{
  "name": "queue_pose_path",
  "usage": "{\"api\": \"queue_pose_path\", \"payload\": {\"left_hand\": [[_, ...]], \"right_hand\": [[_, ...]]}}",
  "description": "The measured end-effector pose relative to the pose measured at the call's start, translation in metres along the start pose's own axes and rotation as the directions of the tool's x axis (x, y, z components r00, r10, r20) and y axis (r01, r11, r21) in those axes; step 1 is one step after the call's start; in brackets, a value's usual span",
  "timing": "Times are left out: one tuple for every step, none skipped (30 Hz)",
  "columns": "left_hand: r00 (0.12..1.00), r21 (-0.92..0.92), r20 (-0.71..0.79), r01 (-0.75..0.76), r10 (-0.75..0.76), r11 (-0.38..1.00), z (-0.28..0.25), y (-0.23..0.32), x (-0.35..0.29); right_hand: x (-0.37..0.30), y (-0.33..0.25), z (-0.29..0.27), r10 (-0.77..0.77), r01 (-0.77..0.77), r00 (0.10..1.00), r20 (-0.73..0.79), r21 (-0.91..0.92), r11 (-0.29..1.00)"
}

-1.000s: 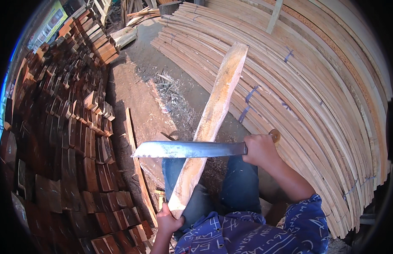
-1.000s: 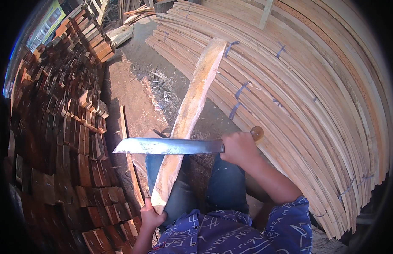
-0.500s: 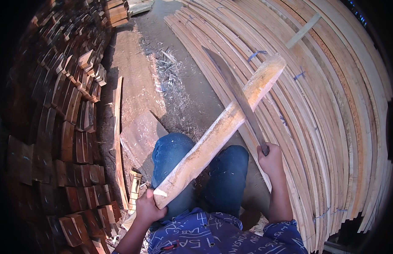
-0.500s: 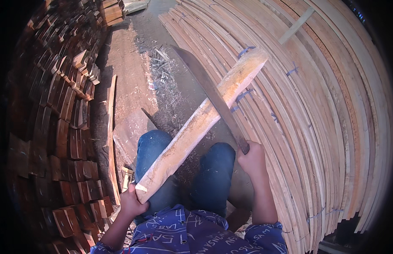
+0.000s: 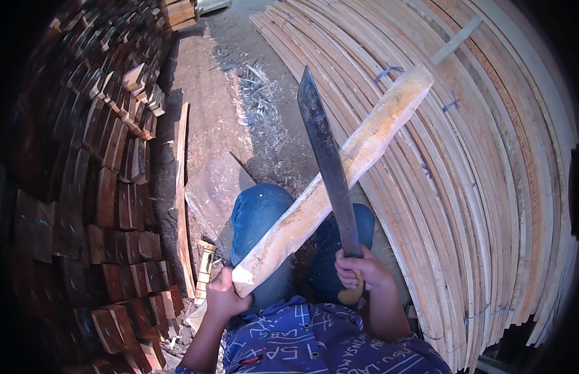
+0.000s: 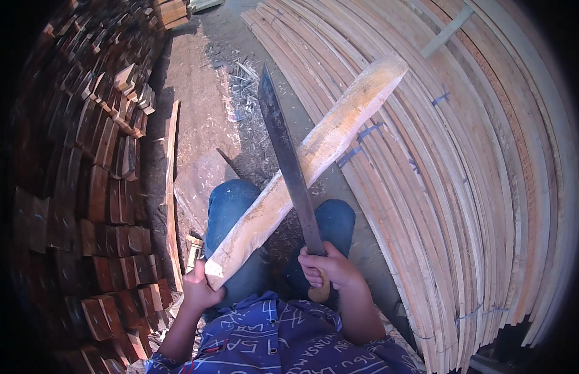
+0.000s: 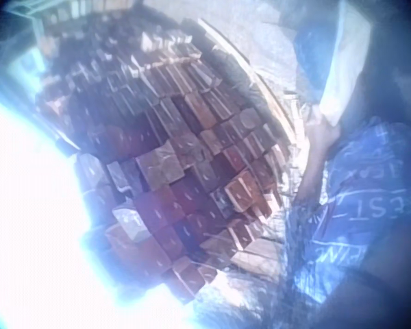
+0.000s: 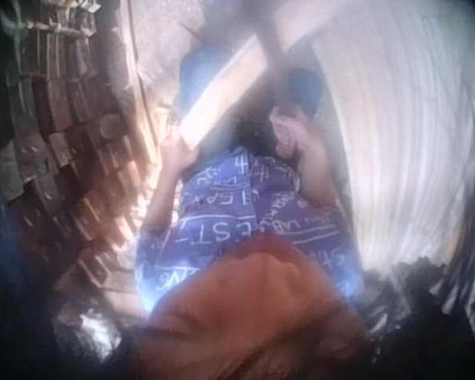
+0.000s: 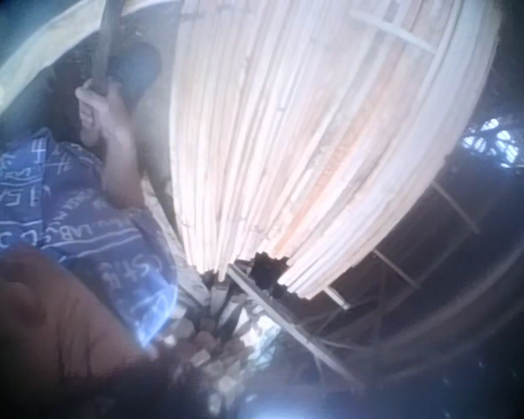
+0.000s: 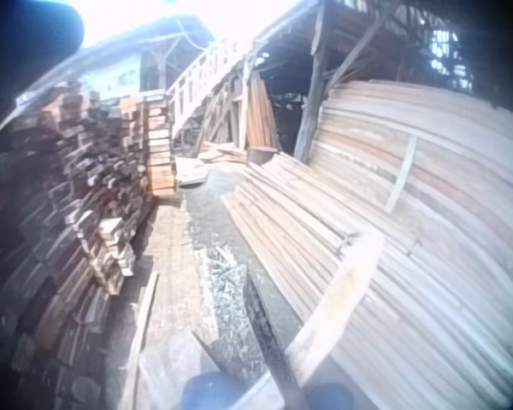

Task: The person uses a large curved blade to shave and smooth a long piece of light-colored wood. They hold the wood with their left hand and repeatedly draw the blade along its length to remove thin shavings.

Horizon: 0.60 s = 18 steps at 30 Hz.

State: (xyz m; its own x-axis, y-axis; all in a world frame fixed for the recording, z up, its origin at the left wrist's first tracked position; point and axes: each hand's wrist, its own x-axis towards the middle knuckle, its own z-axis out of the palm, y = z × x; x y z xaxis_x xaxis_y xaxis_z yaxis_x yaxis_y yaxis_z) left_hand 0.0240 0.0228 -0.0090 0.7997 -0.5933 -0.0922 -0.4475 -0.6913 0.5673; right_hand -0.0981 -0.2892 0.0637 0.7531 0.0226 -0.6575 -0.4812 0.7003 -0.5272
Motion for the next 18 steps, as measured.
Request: {"api": "queue_pose_path", "payload": {"left_hand": [[1.0,-0.001,0.0,-0.003,0.003,1.0,0.0,0.001,0.002],[1.0,-0.019,-0.007,-0.015,0.015,1.0,0.002,-0.001,0.002],[0.999,-0.033,-0.016,-0.032,0.032,0.999,0.002,-0.002,0.003],[0.999,-0.041,-0.022,-0.047,0.046,0.998,0.002,-0.002,0.004],[0.998,-0.049,-0.028,-0.062,0.061,0.997,0.001,-0.002,0.005],[0.998,-0.051,-0.034,-0.063,0.062,0.997,0.001,-0.001,0.005],[0.998,-0.042,-0.035,-0.059,0.058,0.997,0.0,-0.001,0.004],[0.998,-0.033,-0.036,-0.055,0.054,0.998,0.0,-0.002,0.004],[0.998,-0.024,-0.037,-0.052,0.051,0.998,-0.001,-0.002,0.003],[0.999,-0.017,-0.028,-0.047,0.046,0.999,-0.002,-0.002,0.004],[0.999,-0.009,-0.019,-0.043,0.042,0.999,-0.005,0.0,0.005],[0.999,-0.002,-0.009,-0.039,0.039,0.999,-0.006,0.001,0.005],[0.999,0.0,-0.013,-0.047,0.047,0.999,-0.005,0.0,0.005],[0.998,0.002,-0.016,-0.055,0.055,0.998,-0.003,-0.002,0.006],[0.998,0.004,-0.019,-0.064,0.064,0.998,-0.002,-0.002,0.006],[0.998,0.009,-0.011,-0.057,0.057,0.998,-0.001,-0.002,0.005],[0.999,0.014,-0.004,-0.049,0.049,0.999,-0.001,-0.002,0.005],[0.999,0.018,0.004,-0.042,0.042,0.999,-0.002,-0.002,0.005]], "right_hand": [[0.0,-0.006,-0.006,-0.033,0.023,0.993,0.117,0.089,0.996],[0.003,-0.009,-0.015,-0.074,0.031,0.97,0.233,0.182,0.983],[0.005,-0.011,-0.022,-0.123,0.027,0.932,0.342,0.273,0.962],[0.007,-0.012,-0.024,-0.158,0.043,0.918,0.363,0.304,0.952],[0.01,-0.013,-0.025,-0.163,0.066,0.925,0.343,0.278,0.958],[0.013,-0.013,-0.027,-0.168,0.088,0.932,0.322,0.25,0.964],[0.015,-0.012,-0.027,-0.174,0.108,0.938,0.301,0.223,0.969],[0.016,-0.011,-0.025,-0.174,0.132,0.963,0.206,0.202,0.97],[0.018,-0.008,-0.02,-0.176,0.155,0.978,0.108,0.178,0.972],[0.019,-0.006,-0.017,-0.18,0.177,0.984,0.009,0.152,0.972],[0.022,-0.002,-0.018,-0.191,0.195,0.98,-0.053,0.088,0.977],[0.025,0.005,-0.021,-0.205,0.209,0.972,-0.114,0.023,0.978],[0.028,0.011,-0.023,-0.224,0.219,0.959,-0.174,-0.044,0.975],[0.031,0.017,-0.024,-0.287,0.259,0.932,-0.221,-0.147,0.955],[0.032,0.023,-0.025,-0.353,0.29,0.899,-0.26,-0.25,0.924],[0.033,0.026,-0.026,-0.417,0.309,0.861,-0.289,-0.354,0.883],[0.031,0.026,-0.026,-0.419,0.325,0.854,-0.307,-0.314,0.892],[0.027,0.023,-0.026,-0.42,0.341,0.847,-0.326,-0.274,0.899]]}}
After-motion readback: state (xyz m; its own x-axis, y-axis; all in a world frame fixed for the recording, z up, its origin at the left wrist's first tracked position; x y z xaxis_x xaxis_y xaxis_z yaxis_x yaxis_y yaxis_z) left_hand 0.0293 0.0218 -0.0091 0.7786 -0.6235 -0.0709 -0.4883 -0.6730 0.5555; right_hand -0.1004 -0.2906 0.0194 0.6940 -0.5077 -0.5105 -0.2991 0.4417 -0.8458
